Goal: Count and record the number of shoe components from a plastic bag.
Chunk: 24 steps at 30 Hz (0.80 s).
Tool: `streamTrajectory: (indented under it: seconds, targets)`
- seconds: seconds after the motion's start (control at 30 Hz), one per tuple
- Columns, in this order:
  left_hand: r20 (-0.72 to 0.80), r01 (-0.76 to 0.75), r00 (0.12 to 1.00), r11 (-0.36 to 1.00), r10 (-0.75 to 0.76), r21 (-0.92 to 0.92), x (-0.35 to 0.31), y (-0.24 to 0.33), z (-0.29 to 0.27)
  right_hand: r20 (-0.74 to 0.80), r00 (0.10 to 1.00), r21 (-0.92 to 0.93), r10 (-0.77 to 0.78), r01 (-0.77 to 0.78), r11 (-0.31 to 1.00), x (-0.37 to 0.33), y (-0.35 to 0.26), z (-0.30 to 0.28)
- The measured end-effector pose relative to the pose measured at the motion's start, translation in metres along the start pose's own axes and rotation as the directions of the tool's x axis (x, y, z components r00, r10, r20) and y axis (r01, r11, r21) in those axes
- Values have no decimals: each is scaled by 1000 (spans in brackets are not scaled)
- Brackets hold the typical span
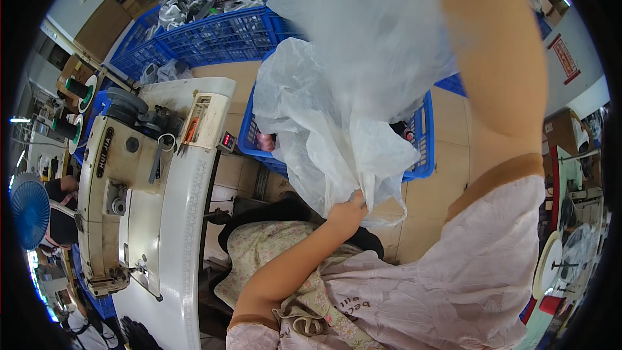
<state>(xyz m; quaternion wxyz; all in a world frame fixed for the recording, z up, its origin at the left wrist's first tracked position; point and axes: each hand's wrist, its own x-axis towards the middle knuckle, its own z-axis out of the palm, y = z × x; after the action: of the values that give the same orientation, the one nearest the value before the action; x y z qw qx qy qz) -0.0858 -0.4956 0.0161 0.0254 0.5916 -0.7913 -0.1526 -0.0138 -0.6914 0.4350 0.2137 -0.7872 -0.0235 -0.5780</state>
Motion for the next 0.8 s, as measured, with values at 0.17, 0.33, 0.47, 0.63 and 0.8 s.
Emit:
streamTrajectory:
  seconds: [0.17, 0.33, 0.47, 0.63, 0.8]
  targets:
    - [35, -87, 995, 989, 92, -124, -14, 10, -14, 400, 906, 6, 137, -153, 988, -155, 8, 138]
    - [-205, -126, 976, 962, 76, -241, -38, 9, -61, 656, 631, -243, 414, -342, 908, -267, 31, 173]
    - [-543, -178, 835, 978, 94, -105, -71, -7, -100, 678, 596, -276, 430, -335, 901, -314, 44, 189]
    - [-760, 175, 529, 925, -378, -338, -103, -50, -139, 729, 564, -314, 389, -229, 921, -352, 45, 198]
    - [-759, 210, 597, 964, -260, -164, -72, -79, -153, 842, 421, -320, 338, -114, 940, -402, 36, 199]
